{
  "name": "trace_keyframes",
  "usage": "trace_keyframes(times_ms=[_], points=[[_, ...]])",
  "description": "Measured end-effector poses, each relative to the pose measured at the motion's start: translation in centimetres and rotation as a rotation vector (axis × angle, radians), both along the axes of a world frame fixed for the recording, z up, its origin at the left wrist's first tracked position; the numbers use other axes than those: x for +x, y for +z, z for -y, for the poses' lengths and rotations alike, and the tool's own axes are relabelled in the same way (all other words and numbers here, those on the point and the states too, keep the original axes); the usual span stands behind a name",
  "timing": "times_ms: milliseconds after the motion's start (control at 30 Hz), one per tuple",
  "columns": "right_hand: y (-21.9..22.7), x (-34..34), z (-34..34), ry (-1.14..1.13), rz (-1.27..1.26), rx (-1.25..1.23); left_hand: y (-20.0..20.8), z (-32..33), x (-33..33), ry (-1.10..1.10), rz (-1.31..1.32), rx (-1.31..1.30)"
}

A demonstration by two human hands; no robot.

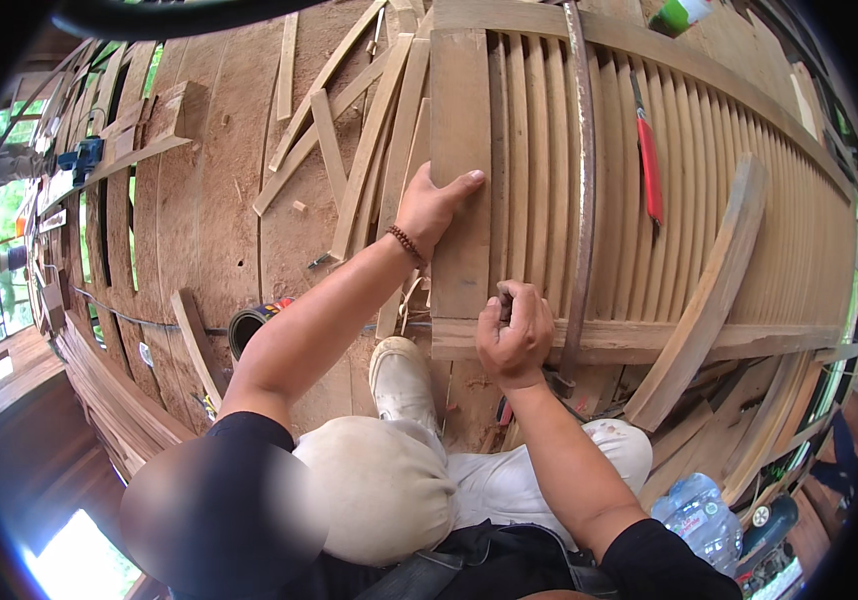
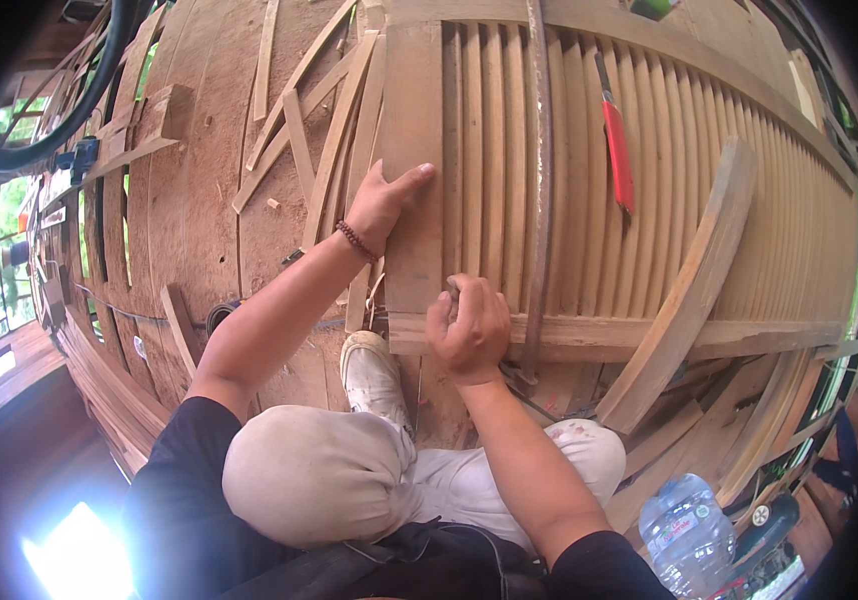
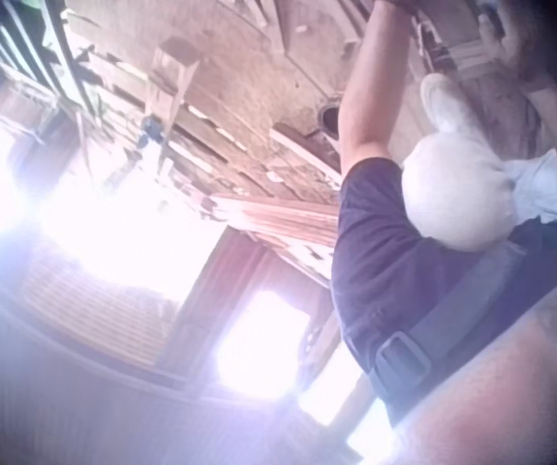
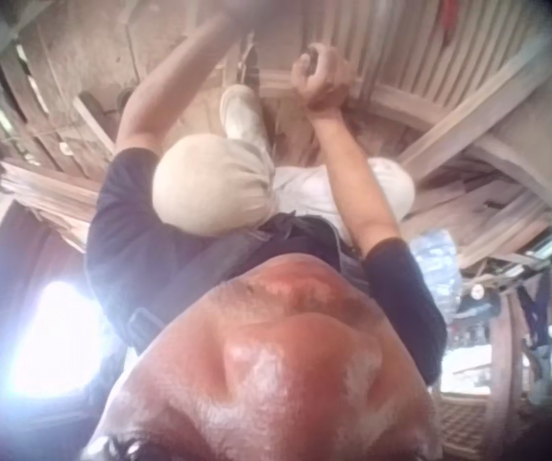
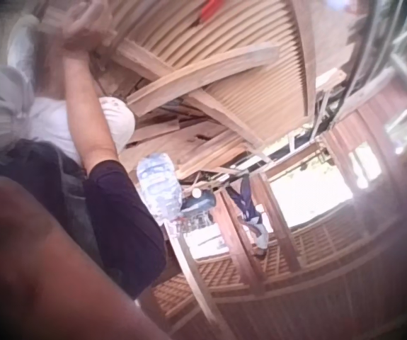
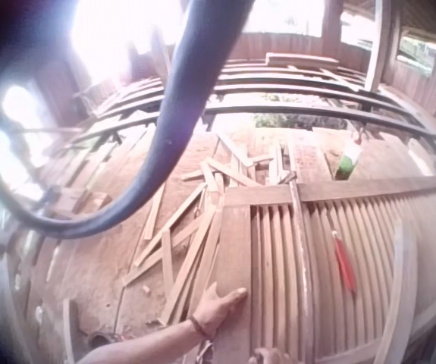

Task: The person is assembling a wooden structure by fitting thin wooden slats into a curved frame. They use a hammer to tap the slats into place and adjust their position as needed.

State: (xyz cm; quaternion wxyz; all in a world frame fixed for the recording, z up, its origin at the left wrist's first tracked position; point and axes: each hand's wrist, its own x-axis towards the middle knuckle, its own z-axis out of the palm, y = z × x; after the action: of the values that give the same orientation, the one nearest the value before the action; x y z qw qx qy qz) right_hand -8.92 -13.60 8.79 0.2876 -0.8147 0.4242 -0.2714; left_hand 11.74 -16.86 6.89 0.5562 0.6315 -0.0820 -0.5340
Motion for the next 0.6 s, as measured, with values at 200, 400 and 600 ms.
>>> trace_keyframes(times_ms=[200,400,600], points=[[0.7,0.8,0.2,-0.010,0.087,0.110,0.2,-0.2,0.0,0.007,0.085,0.016],[6.1,8.2,3.7,0.371,0.090,0.144,0.6,-0.5,0.0,-0.125,0.284,0.082],[9.0,25.0,6.3,1.042,-0.475,0.082,-1.9,0.7,0.3,-0.223,0.395,0.292]])
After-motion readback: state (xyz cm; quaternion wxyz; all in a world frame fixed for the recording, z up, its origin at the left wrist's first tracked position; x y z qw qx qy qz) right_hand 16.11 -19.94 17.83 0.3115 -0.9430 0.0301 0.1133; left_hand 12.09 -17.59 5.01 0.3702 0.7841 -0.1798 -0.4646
